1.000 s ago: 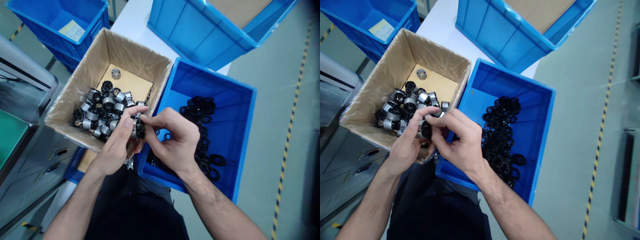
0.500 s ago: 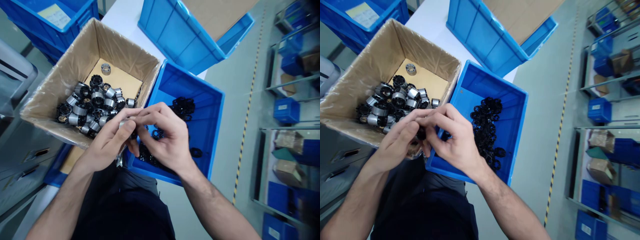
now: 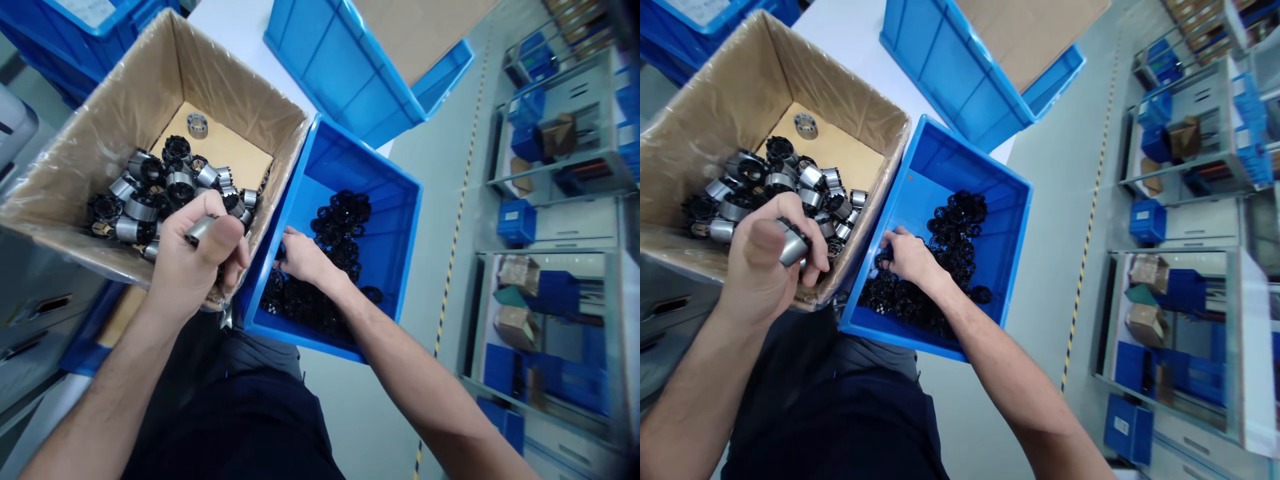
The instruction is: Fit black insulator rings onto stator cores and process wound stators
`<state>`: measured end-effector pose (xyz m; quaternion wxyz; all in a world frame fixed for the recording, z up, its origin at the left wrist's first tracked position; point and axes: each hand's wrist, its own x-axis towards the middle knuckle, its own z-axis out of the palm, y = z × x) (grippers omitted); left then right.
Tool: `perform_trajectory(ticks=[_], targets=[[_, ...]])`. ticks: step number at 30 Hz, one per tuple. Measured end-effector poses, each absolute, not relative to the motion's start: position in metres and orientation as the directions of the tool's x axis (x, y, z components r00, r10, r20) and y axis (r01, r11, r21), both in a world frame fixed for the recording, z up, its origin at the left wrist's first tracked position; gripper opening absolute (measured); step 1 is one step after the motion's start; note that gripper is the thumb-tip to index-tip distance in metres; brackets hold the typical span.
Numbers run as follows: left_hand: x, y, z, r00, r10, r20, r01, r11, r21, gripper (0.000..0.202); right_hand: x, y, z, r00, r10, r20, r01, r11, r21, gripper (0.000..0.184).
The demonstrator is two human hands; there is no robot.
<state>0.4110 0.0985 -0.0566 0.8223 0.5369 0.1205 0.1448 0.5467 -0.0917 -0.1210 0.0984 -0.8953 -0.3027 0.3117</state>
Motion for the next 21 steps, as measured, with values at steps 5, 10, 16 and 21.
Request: perform_trajectory(ticks=[5, 10, 16, 21], targets=[[0.414, 0.101, -0.058, 0.890, 0.438, -0.128, -0.074, 0.416, 0.906, 0.050, 0.558, -0.108, -0.112, 0.613, 0.640, -0.463, 0.444, -0.764, -0.468, 0.035], [0.415, 0.101, -0.061, 0.942, 0.282, -0.180, 0.030, 0.464, 0.885, 0.047, 0.559, -0.139, -0.072, 0.733, 0.607, -0.307, 0.331, -0.712, -0.619, 0.031], [0.405, 0.098, -0.062, 0.966, 0.182, -0.184, 0.094, 0.415, 0.905, 0.050, 0.531, -0.122, -0.024, 0.773, 0.630, 0.075, 0.201, -0.131, -0.971, 0.016], [0.396, 0.095, -0.061, 0.968, 0.166, -0.189, 0.099, 0.437, 0.894, 0.051, 0.523, -0.086, -0.012, 0.743, 0.636, 0.209, 0.291, -0.026, -0.956, 0.027]])
